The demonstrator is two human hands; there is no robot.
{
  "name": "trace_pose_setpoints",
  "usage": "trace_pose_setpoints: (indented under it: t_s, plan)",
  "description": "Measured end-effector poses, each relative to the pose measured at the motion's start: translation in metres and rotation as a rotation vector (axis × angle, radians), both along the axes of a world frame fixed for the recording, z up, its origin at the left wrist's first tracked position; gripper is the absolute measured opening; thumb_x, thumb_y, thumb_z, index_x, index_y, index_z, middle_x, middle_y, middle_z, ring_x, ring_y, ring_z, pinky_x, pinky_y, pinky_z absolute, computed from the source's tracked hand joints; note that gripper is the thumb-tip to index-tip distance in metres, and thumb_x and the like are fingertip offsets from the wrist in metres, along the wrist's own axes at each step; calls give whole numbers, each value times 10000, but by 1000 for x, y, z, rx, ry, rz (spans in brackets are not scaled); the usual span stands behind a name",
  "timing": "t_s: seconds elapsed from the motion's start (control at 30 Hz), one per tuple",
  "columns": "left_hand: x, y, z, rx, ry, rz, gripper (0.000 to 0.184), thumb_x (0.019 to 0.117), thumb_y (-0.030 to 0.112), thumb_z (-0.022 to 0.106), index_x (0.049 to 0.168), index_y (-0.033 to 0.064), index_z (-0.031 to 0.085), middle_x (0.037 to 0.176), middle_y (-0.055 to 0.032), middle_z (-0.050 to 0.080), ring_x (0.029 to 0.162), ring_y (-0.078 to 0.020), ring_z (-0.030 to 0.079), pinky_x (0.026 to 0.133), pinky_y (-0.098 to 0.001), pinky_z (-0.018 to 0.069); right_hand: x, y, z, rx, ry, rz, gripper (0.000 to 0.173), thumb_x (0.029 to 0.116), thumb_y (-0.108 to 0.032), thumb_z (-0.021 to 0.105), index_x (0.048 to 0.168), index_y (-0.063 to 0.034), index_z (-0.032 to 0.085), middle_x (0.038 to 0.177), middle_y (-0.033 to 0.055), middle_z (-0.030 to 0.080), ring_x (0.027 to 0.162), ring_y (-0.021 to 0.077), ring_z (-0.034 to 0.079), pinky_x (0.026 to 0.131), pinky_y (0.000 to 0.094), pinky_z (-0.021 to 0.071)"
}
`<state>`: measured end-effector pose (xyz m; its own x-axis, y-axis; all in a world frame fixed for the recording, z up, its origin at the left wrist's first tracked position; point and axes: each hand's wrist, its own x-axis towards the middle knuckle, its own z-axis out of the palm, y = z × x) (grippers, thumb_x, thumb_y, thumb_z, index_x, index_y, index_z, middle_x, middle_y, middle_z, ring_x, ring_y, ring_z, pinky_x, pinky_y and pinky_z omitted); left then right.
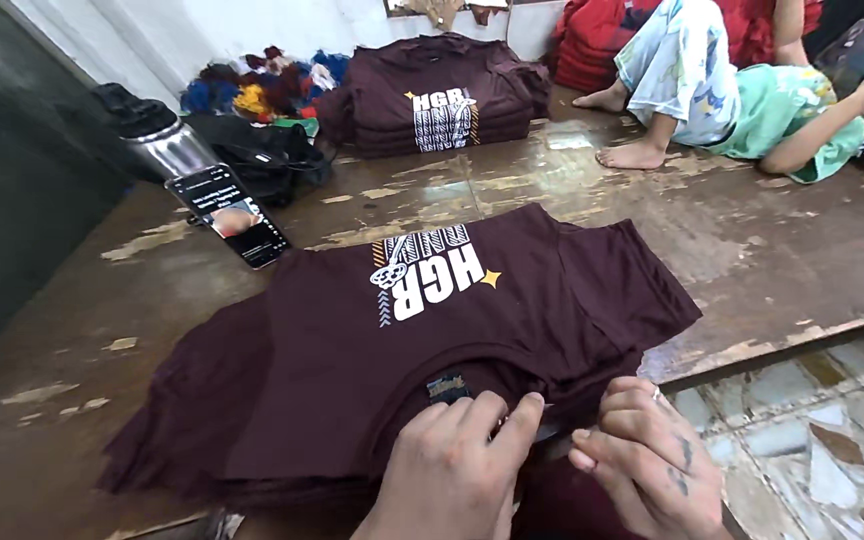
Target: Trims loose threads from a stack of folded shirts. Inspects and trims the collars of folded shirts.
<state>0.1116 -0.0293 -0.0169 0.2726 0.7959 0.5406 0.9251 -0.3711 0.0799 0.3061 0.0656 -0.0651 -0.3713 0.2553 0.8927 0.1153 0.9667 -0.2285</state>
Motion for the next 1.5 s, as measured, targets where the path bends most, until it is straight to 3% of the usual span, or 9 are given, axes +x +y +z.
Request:
trace_pose_setpoints:
  t_s: [0.17, 0.3, 0.47, 0.57, 0.67, 0.8, 0.93, 1.3, 1.5]
  plan:
    - [-9, 1, 10, -3, -309, 110, 306, 1000, 228, 542, 1178, 55, 721, 864, -92, 692, 675, -189, 662, 546, -336, 533, -17, -43, 0, -118, -129, 300, 259, 1074, -275, 520, 881, -124, 604, 761, 45, 566, 775, 166, 587, 900, 261, 484]
    - [-60, -26, 29, 77, -832, 419, 338, 1065, 309, 498, 1110, -1, 627, 700, 92, 535, 565, 41, 483, 523, -153, 429, -41, -68, 1, -251, -738, 635, 298, 1027, -183, 577, 1251, -36, 707, 946, 153, 768, 863, 314, 759, 777, 460, 611]
    - [-71, -53, 34, -641, -499, 659, 532, 988, 493, 575, 916, -21, 692, 707, -164, 642, 679, -341, 660, 624, -567, 521, -79, -45, 1, -59, -208, 573, 404, 1061, -347, 548, 721, -130, 579, 605, 29, 513, 650, 184, 574, 981, 336, 475]
    - [-63, -67, 10, -459, -584, 635, 262, 939, 232, 583, 788, 30, 653, 614, -63, 578, 563, -192, 591, 531, -394, 486, -113, -30, -9, -27, -142, 484, 264, 1022, -314, 586, 837, -127, 605, 1030, 91, 707, 1094, 235, 665, 1035, 369, 509]
    - [-61, -77, -18, 68, -1090, 476, 169, 922, 124, 582, 763, 184, 575, 594, 148, 543, 465, 52, 524, 428, -134, 462, -119, -27, -21, -33, -141, 451, 319, 1013, -291, 541, 740, -134, 585, 860, 47, 713, 946, 193, 678, 894, 313, 526]
    - [-54, -79, -47, 190, -1423, 122, 85, 948, 277, 704, 872, 249, 732, 732, 140, 668, 560, 44, 619, 487, -147, 541, -130, -32, 3, -122, -260, 383, 469, 1024, -506, 494, 967, -87, 697, 699, 35, 659, 639, 203, 638, 605, 357, 514]
    - [-55, -75, -49, 157, -1434, 0, 102, 970, 253, 683, 897, 205, 737, 727, 116, 679, 570, 27, 639, 501, -155, 555, -137, -31, -7, -138, -151, 523, 236, 1028, -210, 549, 907, -57, 681, 683, 56, 644, 633, 194, 635, 618, 323, 533]
    - [-64, -79, -54, 89, -1502, -147, 106, 1004, 237, 643, 930, 189, 701, 766, 115, 678, 619, 27, 660, 519, -154, 562, -125, -27, -5, -269, -243, 578, 514, 1040, -547, 475, 1046, -51, 608, 710, 25, 589, 640, 126, 592, 647, 258, 532]
    - [-66, -78, -56, 37, -1481, -174, 97, 1005, 234, 644, 946, 182, 700, 797, 104, 687, 641, 12, 674, 539, -173, 581, -122, -24, -10, -186, -130, 568, 228, 1047, -170, 511, 927, -51, 664, 762, 71, 680, 735, 153, 672, 721, 258, 557]
